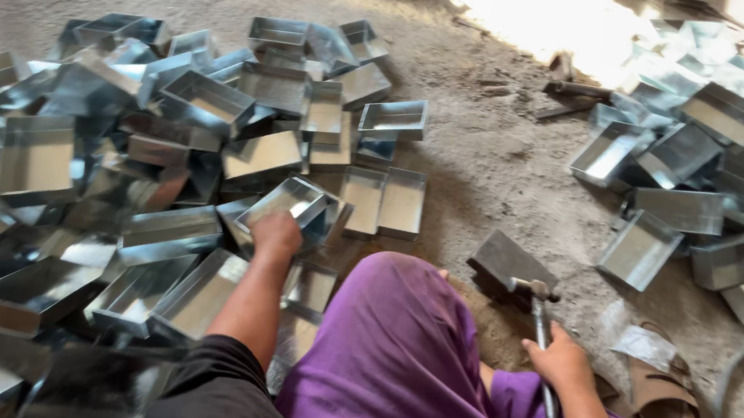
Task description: The person sits on the floor and repeatedly hammers small rectangular metal boxes with a hammer. They pick up each box, place it on a small block, strike it several times, and then set it aside.
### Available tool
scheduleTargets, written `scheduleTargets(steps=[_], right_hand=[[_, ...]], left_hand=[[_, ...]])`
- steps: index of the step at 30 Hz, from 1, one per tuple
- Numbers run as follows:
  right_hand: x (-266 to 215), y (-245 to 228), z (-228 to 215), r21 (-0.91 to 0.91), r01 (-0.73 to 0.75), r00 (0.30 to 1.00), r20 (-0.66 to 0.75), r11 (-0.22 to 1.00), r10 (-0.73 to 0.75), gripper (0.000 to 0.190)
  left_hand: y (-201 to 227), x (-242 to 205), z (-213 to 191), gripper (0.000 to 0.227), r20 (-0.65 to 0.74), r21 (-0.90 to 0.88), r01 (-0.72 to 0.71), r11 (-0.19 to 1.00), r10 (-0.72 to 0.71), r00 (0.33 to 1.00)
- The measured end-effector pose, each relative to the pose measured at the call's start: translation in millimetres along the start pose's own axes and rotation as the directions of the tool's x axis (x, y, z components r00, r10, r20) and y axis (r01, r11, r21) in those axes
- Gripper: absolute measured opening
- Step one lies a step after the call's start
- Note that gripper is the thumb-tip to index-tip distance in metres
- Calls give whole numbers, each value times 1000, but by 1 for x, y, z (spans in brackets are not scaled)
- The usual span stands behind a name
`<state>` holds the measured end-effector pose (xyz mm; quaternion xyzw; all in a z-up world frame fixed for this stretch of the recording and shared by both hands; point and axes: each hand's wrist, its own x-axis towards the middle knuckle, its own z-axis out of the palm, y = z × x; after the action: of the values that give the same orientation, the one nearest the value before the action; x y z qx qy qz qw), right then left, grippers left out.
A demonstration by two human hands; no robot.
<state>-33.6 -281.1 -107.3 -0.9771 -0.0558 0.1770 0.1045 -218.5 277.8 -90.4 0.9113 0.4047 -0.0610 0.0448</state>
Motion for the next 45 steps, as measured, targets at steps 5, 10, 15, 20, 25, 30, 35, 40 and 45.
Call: scheduleTargets(steps=[5, 10, 15, 20, 25, 30, 35, 40, 45], right_hand=[[15, 6, 7, 278, 50, 994, 77, 959, -74, 79], [30, 2, 15, 801, -382, 897, 442, 461, -24, 60], [13, -4, 0, 782, -125, 992, 115, 610, 56, 38], [-25, -18, -63, 512, 193, 903, -426, 837, 52, 34], [-71, -35, -136, 526, 270, 854, -517, 807, 51, 34], [-97, -51, -176, 417, 517, 682, -729, 748, -64, 36], [-96, -53, -173, 60, 642, 346, -913, 765, -218, 11], [-57, -66, -132, 262, 538, 687, -688, 802, -236, 11], [-46, -62, -118, 194, 456, 733, -635, 869, -243, 25]], left_hand=[[19, 5, -71, 29, 107, -137, -162, 977, 178, 978], [108, -43, -161, 28, 215, -435, -166, 885, 281, 935], [227, -62, -157, 19, 19, -229, -665, 711, 686, 727], [329, -60, -94, 26, 294, 35, -851, 524, 809, 509], [355, -68, -80, 37, 444, 127, -867, 482, 754, 484], [359, -77, -102, 131, 224, 10, -775, 632, 754, 618], [348, -77, -86, 139, 289, 92, -754, 651, 707, 645], [350, -64, -75, 138, 285, 62, -776, 628, 734, 617], [346, -63, -76, 133, 254, 43, -778, 627, 746, 616]])
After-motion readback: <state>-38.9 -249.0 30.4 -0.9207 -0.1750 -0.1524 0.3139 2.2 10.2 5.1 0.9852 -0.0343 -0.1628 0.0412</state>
